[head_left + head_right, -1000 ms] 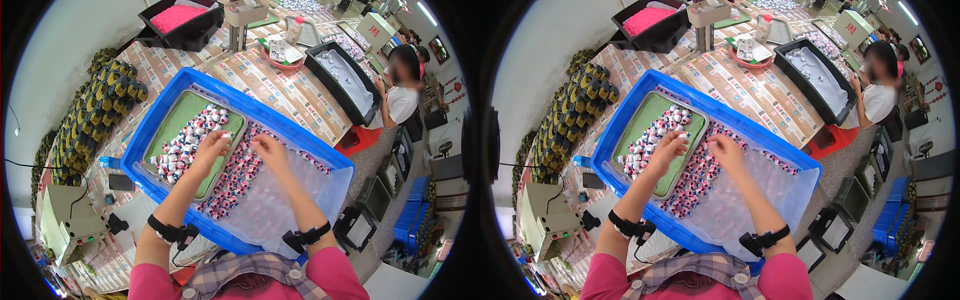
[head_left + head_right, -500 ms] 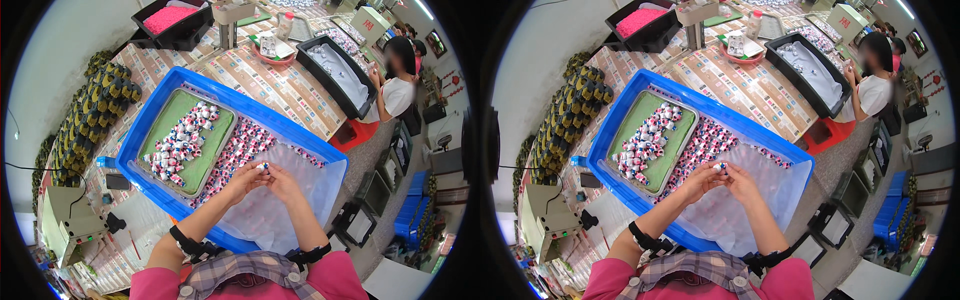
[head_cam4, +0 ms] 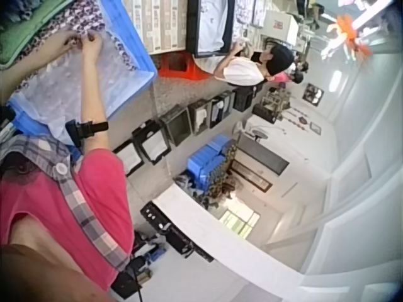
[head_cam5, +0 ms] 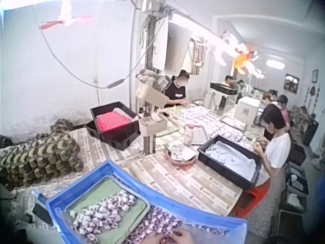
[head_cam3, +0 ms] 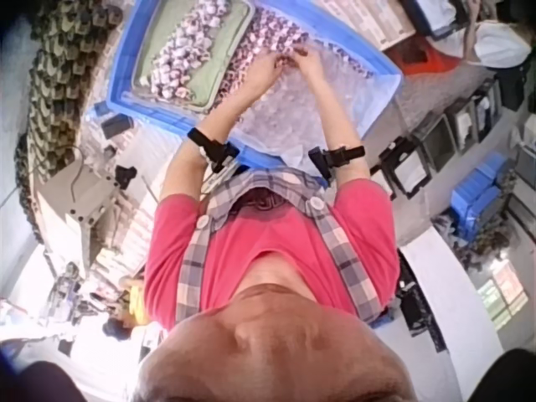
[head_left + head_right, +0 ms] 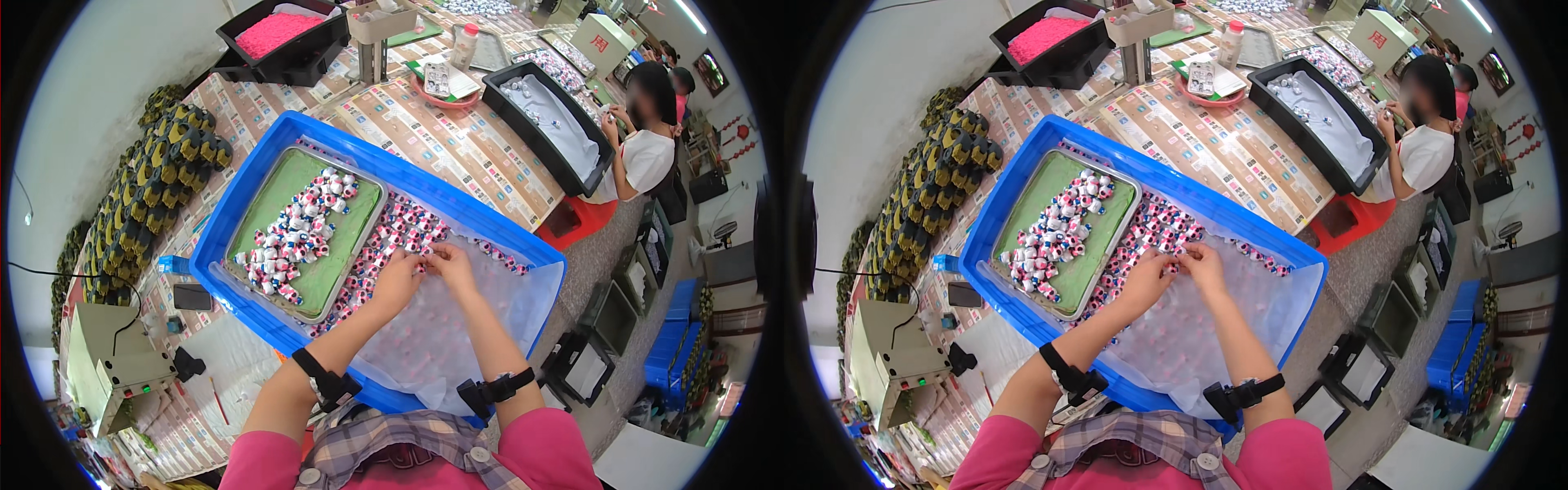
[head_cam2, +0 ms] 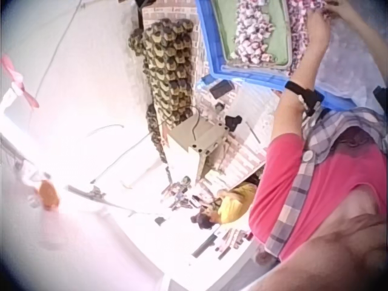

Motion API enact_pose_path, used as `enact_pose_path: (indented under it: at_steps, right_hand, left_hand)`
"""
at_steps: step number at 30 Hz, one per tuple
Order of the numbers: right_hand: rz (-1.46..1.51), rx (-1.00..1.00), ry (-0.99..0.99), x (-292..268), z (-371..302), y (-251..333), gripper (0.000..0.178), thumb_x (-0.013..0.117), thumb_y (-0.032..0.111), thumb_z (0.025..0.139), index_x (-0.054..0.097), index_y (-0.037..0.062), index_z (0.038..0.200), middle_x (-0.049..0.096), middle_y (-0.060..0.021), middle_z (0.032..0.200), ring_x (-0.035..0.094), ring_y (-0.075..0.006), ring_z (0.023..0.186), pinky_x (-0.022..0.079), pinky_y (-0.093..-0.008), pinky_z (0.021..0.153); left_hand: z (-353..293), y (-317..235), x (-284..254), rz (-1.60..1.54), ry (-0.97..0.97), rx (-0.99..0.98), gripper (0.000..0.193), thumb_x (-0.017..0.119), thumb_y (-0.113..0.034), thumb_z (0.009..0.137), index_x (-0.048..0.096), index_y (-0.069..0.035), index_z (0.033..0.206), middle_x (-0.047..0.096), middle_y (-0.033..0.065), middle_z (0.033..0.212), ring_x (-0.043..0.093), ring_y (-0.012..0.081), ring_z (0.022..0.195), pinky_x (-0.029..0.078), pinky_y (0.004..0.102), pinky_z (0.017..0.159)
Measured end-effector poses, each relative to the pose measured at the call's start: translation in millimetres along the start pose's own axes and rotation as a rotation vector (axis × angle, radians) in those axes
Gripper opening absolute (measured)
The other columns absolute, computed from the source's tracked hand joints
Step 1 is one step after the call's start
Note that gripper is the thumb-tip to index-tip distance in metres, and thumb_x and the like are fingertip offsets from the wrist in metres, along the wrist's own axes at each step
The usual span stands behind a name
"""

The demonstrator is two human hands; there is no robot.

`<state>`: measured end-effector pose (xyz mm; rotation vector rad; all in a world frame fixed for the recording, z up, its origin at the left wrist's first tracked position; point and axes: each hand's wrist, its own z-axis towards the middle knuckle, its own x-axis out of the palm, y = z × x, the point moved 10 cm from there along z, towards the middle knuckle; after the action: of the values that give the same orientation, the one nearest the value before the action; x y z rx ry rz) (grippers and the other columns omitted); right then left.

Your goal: Assemble small plastic toy parts and organize them into rows and trays.

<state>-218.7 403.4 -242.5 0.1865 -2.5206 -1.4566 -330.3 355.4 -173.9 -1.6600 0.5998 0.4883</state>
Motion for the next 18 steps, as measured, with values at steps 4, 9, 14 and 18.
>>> enact_pose_path:
  at_steps: [4,9,14,18]
  right_hand:
    - [-0.145,-0.109,-0.149,-13.7,5.4,-3.9,0.019,0.066,0.005,0.077,0.058,-0.0012,0.092,0.062,-0.0076,0.076,0.060,-0.0130,0.061,0.050,-0.0239,0.053]
    - [-0.269,-0.165,-0.191,-19.8,6.7,-4.3,0.018,0.070,0.007,0.073,0.059,0.0004,0.085,0.063,-0.0076,0.073,0.060,-0.0131,0.060,0.048,-0.0256,0.053]
    - [-0.694,-0.534,-0.304,8.7,-16.4,81.0,0.011,0.067,0.010,0.073,0.061,0.0032,0.080,0.063,-0.0086,0.069,0.061,-0.0214,0.063,0.046,-0.0306,0.059]
    - [-0.679,-0.531,-0.040,91.1,-10.3,129.0,0.008,0.064,0.010,0.074,0.060,0.0043,0.079,0.061,-0.0105,0.071,0.061,-0.0249,0.070,0.046,-0.0342,0.062]
  left_hand:
    - [4.3,-5.3,-6.7,0.039,-0.123,0.001,0.031,0.062,-0.009,0.074,0.054,-0.007,0.103,0.052,0.0145,0.097,0.058,0.0317,0.086,0.048,0.0415,0.070]
    - [10.0,0.1,-2.8,0.143,-0.099,-0.035,0.024,0.061,-0.007,0.075,0.052,-0.006,0.098,0.049,0.0148,0.102,0.059,0.0342,0.080,0.050,0.0431,0.065]
    - [5.7,-6.2,-18.7,0.147,-0.100,0.012,0.031,0.061,-0.008,0.075,0.048,-0.008,0.103,0.049,0.0139,0.100,0.059,0.0339,0.082,0.050,0.0438,0.063]
    - [-5.6,17.0,-95.4,0.161,-0.325,0.028,0.022,0.062,-0.007,0.072,0.055,-0.008,0.094,0.052,0.0120,0.094,0.056,0.0318,0.088,0.047,0.0412,0.071]
